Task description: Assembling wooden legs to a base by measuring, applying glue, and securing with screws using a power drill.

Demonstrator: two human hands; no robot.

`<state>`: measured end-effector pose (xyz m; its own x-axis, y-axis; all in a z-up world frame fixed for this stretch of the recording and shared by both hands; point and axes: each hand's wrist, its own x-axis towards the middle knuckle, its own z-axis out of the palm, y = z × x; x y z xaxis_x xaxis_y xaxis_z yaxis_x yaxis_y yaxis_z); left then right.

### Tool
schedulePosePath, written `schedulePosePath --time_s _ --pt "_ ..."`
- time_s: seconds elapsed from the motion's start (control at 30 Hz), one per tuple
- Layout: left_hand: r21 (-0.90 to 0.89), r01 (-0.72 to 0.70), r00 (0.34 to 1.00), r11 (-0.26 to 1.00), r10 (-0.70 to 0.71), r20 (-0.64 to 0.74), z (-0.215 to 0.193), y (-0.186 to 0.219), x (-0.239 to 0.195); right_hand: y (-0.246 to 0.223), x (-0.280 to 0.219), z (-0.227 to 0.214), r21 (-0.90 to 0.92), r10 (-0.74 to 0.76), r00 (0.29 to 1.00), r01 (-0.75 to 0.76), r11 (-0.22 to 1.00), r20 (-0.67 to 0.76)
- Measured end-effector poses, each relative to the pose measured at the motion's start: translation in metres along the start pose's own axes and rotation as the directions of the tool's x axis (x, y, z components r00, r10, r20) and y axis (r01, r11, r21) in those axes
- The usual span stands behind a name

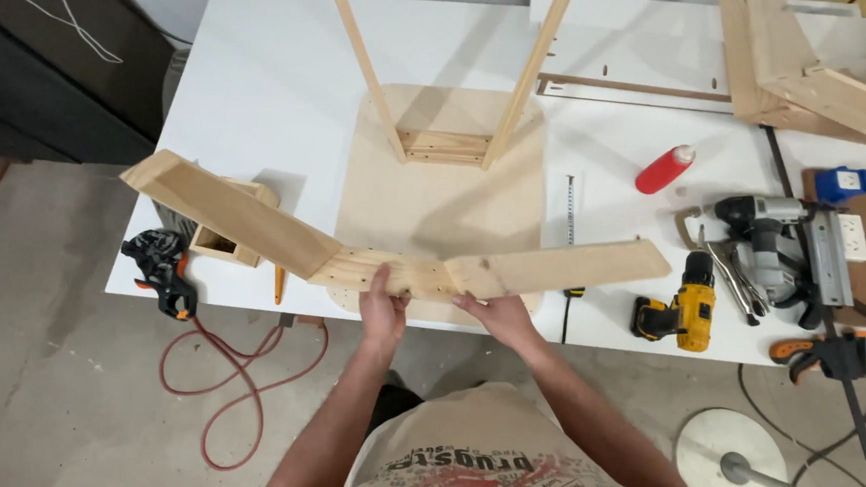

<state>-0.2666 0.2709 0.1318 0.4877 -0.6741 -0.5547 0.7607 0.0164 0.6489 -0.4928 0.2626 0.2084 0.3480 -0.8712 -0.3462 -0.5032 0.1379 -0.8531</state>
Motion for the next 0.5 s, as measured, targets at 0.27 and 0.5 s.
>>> schedulePosePath --time_s 0.27,0.5 --pt "0.334 0.138 0.897 0.933 -0.26 0.357 -0.03 0.013 -0.018 0.059 0.009 0.007 0.06 -0.093 0.912 0.127 0.99 -0.398" --pt "0.825 -0.367 0.911 0.429 -0.011 0.411 -0.05 0.143 0.0 0.086 0.041 0.001 -0.095 -0.174 0.871 0.146 0.985 -0.46"
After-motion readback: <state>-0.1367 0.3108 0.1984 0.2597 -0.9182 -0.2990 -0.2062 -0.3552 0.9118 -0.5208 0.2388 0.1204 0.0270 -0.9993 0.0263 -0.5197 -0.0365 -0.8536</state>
